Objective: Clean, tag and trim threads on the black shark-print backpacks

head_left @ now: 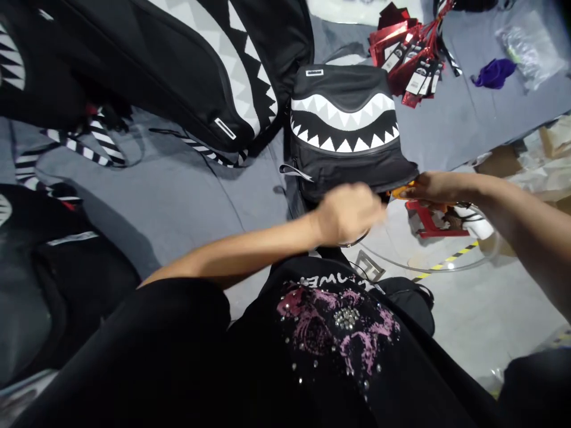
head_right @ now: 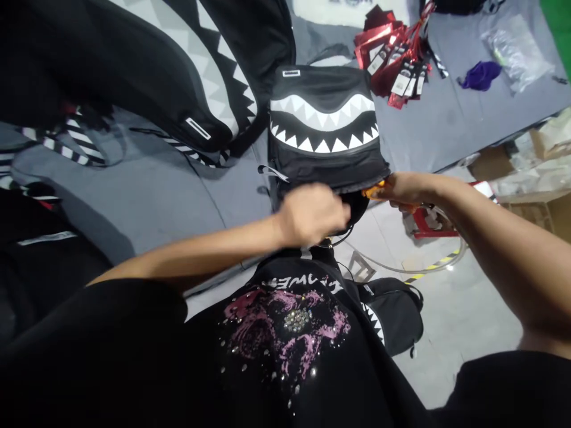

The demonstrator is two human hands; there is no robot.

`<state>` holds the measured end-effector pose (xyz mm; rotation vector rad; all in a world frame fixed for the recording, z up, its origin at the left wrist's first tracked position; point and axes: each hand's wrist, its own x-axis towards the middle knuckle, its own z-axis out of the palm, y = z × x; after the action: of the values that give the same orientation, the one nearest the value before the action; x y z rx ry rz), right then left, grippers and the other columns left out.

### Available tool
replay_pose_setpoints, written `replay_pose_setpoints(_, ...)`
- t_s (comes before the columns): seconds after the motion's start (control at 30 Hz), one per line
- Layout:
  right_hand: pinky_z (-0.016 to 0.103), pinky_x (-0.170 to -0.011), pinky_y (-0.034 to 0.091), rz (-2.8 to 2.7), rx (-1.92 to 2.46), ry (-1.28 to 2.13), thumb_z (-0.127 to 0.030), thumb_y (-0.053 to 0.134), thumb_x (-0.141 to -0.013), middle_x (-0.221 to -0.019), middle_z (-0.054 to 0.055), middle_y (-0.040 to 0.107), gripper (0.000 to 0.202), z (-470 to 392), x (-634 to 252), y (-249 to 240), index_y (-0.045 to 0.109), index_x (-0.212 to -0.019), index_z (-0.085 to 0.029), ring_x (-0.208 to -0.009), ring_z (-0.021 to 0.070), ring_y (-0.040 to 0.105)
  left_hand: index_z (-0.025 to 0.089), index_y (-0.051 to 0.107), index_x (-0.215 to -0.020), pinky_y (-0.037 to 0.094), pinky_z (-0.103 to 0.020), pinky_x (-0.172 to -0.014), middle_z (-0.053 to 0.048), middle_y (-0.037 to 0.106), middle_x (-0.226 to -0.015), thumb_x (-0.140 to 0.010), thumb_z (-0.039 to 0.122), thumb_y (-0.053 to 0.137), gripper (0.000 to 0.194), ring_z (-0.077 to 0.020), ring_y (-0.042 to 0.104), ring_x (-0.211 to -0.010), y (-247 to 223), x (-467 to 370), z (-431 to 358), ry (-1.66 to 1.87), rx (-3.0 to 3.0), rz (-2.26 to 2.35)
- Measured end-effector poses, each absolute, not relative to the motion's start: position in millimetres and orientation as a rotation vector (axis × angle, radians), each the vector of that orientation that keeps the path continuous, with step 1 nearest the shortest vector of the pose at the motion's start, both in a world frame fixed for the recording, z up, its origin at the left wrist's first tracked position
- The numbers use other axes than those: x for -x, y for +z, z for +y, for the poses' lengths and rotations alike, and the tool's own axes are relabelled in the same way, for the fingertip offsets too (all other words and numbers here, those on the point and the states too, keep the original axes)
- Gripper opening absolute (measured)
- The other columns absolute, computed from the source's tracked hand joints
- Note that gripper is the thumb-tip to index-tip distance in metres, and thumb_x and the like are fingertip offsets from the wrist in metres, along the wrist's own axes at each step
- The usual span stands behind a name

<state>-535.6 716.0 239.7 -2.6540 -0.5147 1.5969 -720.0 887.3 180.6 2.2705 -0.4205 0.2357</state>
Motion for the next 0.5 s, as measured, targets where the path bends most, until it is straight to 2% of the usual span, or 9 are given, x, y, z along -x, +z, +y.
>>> replay_pose_setpoints(0.03, 0.022, -0.044, 0.032, -0.596, 2.647, 1.604, -0.029, 0.051, -0.096, -0.042, -0.011, 0.036, 0.020, 719.3, 525.5, 239.0, 0.058, -0.108, -0.014, -0.033, 0.0059, 0.035, 0.031, 0.067, -0.102, 0.048, -0.033, -0.084, -0.003, 0.070, -0.102, -0.093, 0.035, 0.047, 0.022, -0.0188, 0.061, -0.096, 170.4, 728.0, 871.9, 0.063, -2.242, -0.535)
replay_pose_setpoints(0.07, 0.022, -0.044, 0.032, -0.688, 2.648, 1.614, -0.030, 0.051, -0.096, -0.042, -0.011, 0.037, 0.021, 722.2, 514.9, 238.1, 0.059, -0.104, -0.013, -0.033, 0.0052, 0.035, 0.030, 0.067, -0.104, 0.048, -0.032, -0.085, -0.004, 0.070, -0.106, -0.092, 0.030, 0.047, 0.023, -0.0181, 0.061, -0.098, 157.1, 732.2, 858.9, -0.097, -2.261, -0.460)
replay_pose_setpoints(0.13, 0.021, -0.045, 0.032, -0.862, 2.673, 1.629, -0.037, 0.052, -0.095, -0.045, -0.008, 0.043, 0.029, 727.5, 493.6, 235.6, 0.060, -0.089, -0.010, -0.034, 0.0032, 0.038, 0.025, 0.066, -0.109, 0.048, -0.031, -0.087, -0.007, 0.068, -0.115, -0.091, 0.025, 0.049, 0.025, -0.0186, 0.061, -0.103, 125.0, 729.1, 844.3, -0.389, -2.331, -0.054)
replay_pose_setpoints(0.2, 0.019, -0.046, 0.032, -0.972, 2.664, 1.670, -0.046, 0.055, -0.091, -0.052, -0.003, 0.053, 0.040, 732.0, 472.4, 232.1, 0.059, -0.077, -0.008, -0.037, 0.0010, 0.042, 0.022, 0.068, -0.106, 0.049, -0.029, -0.080, -0.007, 0.070, -0.109, -0.085, 0.028, 0.059, 0.023, -0.0201, 0.064, -0.095, 93.3, 717.6, 844.7, -0.560, -2.330, 0.178)
replay_pose_setpoints(0.27, 0.018, -0.046, 0.031, -0.945, 2.596, 1.748, -0.051, 0.058, -0.084, -0.064, 0.002, 0.060, 0.049, 735.0, 449.7, 225.4, 0.059, -0.076, -0.003, -0.041, -0.0008, 0.047, 0.021, 0.071, -0.093, 0.048, -0.026, -0.070, -0.005, 0.073, -0.092, -0.079, 0.033, 0.067, 0.020, -0.0197, 0.066, -0.082, 69.3, 708.3, 852.8, -0.648, -2.304, 0.208)
replay_pose_setpoints(0.33, 0.016, -0.045, 0.029, -0.759, 2.440, 1.808, -0.053, 0.052, -0.082, -0.073, 0.005, 0.063, 0.058, 733.9, 423.7, 212.7, 0.059, -0.080, 0.005, -0.045, -0.0015, 0.051, 0.019, 0.071, -0.081, 0.046, -0.026, -0.067, -0.005, 0.072, -0.080, -0.079, 0.036, 0.066, 0.018, -0.0206, 0.067, -0.077, 55.8, 706.1, 859.9, -0.687, -2.292, 0.235)
replay_pose_setpoints(0.4, 0.013, -0.044, 0.025, -0.486, 2.255, 1.743, -0.054, 0.041, -0.083, -0.078, 0.008, 0.064, 0.064, 726.4, 397.0, 192.9, 0.056, -0.077, 0.008, -0.050, -0.0012, 0.055, 0.016, 0.070, -0.075, 0.045, -0.030, -0.070, -0.009, 0.071, -0.077, -0.083, 0.036, 0.061, 0.023, -0.0246, 0.067, -0.081, 51.9, 709.4, 861.0, -0.684, -2.294, 0.272)
replay_pose_setpoints(0.5, 0.012, -0.044, 0.023, -0.187, 2.136, 1.506, -0.056, 0.027, -0.084, -0.080, 0.012, 0.065, 0.069, 706.8, 375.7, 154.9, 0.054, -0.069, 0.006, -0.056, 0.0003, 0.059, 0.014, 0.069, -0.074, 0.045, -0.035, -0.077, -0.014, 0.071, -0.080, -0.086, 0.026, 0.057, 0.021, -0.0286, 0.068, -0.087, 60.6, 719.1, 853.0, -0.647, -2.263, 0.326)
